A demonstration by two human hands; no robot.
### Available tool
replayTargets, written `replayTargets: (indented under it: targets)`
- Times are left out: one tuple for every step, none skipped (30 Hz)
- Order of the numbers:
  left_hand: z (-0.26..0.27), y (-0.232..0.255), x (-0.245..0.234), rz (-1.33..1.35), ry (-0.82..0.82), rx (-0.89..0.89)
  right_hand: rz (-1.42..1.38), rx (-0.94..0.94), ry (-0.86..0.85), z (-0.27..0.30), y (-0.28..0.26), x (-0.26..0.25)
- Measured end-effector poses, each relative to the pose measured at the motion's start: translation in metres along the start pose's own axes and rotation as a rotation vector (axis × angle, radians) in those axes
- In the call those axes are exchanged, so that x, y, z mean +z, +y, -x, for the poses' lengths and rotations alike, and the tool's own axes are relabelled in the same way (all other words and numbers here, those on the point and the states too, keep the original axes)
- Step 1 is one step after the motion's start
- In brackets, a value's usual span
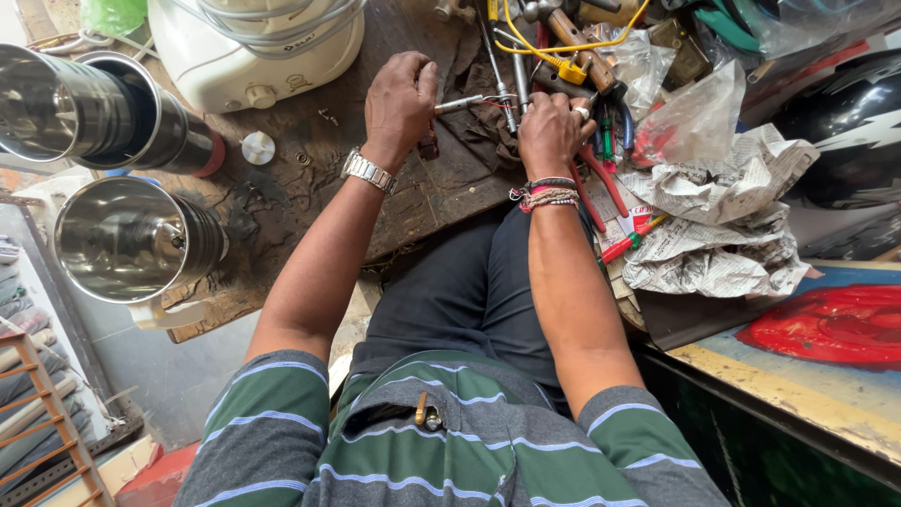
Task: The person assembles a motor component for a kitchen appliance, likely a mixer grinder. They insert a copper-wound stator into a housing, connect wires, and use a hammer to secure a metal shaft. The person then attaches a plastic base plate and uses a hammer to drive a metal rod into the assembly.
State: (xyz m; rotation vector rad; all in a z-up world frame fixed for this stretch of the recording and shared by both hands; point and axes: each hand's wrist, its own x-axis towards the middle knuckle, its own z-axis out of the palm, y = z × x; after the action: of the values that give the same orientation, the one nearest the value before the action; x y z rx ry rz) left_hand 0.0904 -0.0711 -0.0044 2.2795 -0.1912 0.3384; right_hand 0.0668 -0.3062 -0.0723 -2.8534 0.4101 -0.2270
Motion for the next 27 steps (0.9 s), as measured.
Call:
replayTargets:
  targets:
    - [0.0,0.0,0.0,-0.001,-0.003,0.002,0.003,-0.008,0.007,-0.001,-0.004,-0.002]
    - [0.0,-0.001,0.0,-0.002,-0.007,0.003,0.007,-0.016,0.014,-0.003,-0.007,-0.002]
    - [-0.001,-0.001,0.0,-0.004,-0.01,0.007,0.036,-0.017,0.023,-0.005,-0.01,-0.002]
    - [-0.001,-0.001,0.0,-0.01,-0.011,0.007,0.064,-0.018,0.032,-0.007,-0.012,-0.002]
    - [0.001,-0.002,0.0,-0.018,-0.015,0.006,0.092,-0.019,0.038,-0.006,-0.014,-0.001]
    - [0.002,-0.003,0.0,-0.026,-0.02,0.004,0.094,-0.019,0.03,-0.005,-0.013,-0.002]
    - [0.002,-0.002,-0.001,-0.015,-0.012,0.009,0.096,-0.019,0.028,-0.007,-0.013,-0.004]
    - [0.003,-0.002,-0.001,-0.004,-0.004,0.013,0.098,-0.018,0.026,-0.009,-0.014,-0.006]
    - [0.003,-0.002,0.0,0.01,0.002,0.018,0.058,0.019,0.042,-0.011,-0.015,-0.007]
    - [0.002,-0.002,0.0,0.008,0.002,0.02,0.018,0.057,0.059,-0.014,-0.016,-0.008]
    - [0.002,-0.003,0.0,0.006,0.001,0.02,-0.02,0.095,0.073,-0.015,-0.016,-0.008]
    - [0.002,-0.004,0.001,0.005,-0.001,0.021,-0.048,0.109,0.082,-0.016,-0.015,-0.009]
    - [0.002,-0.004,0.002,0.004,0.005,0.027,-0.078,0.123,0.088,-0.015,-0.015,-0.01]
    - [0.002,-0.005,0.003,0.002,0.011,0.033,-0.109,0.137,0.094,-0.015,-0.016,-0.012]
    - [0.001,-0.005,0.003,0.0,0.017,0.04,-0.118,0.123,0.119,-0.014,-0.017,-0.013]
    - [0.001,-0.005,0.003,-0.002,0.019,0.038,-0.126,0.11,0.144,-0.013,-0.017,-0.016]
    - [0.001,-0.005,0.003,-0.003,0.018,0.036,-0.135,0.097,0.167,-0.01,-0.018,-0.018]
    - [0.002,-0.005,0.003,-0.005,0.017,0.034,-0.139,0.074,0.203,-0.007,-0.02,-0.02]
    - [0.002,-0.005,0.002,-0.003,0.013,0.028,-0.142,0.05,0.24,-0.004,-0.023,-0.021]
    - [0.002,-0.005,0.002,-0.002,0.008,0.023,-0.144,0.027,0.276,0.0,-0.025,-0.023]
    - [0.002,-0.005,0.002,0.001,0.004,0.017,-0.187,0.001,0.29,0.006,-0.024,-0.025]
    - [0.001,-0.005,0.003,0.003,0.007,0.022,-0.231,-0.026,0.304,0.014,-0.023,-0.027]
    - [0.001,-0.005,0.003,0.006,0.01,0.024,-0.273,-0.054,0.316,0.02,-0.022,-0.029]
    - [0.001,-0.005,0.003,0.009,0.014,0.026,-0.258,-0.077,0.366,0.025,-0.018,-0.034]
    - [-0.001,-0.006,0.003,0.008,0.016,0.027,-0.244,-0.105,0.418,0.025,-0.013,-0.043]
    - [-0.003,-0.006,0.003,0.007,0.017,0.027,-0.23,-0.134,0.47,0.024,-0.01,-0.052]
    - [0.002,-0.007,0.004,0.006,0.006,0.021,-0.211,-0.207,0.54,0.025,-0.009,-0.061]
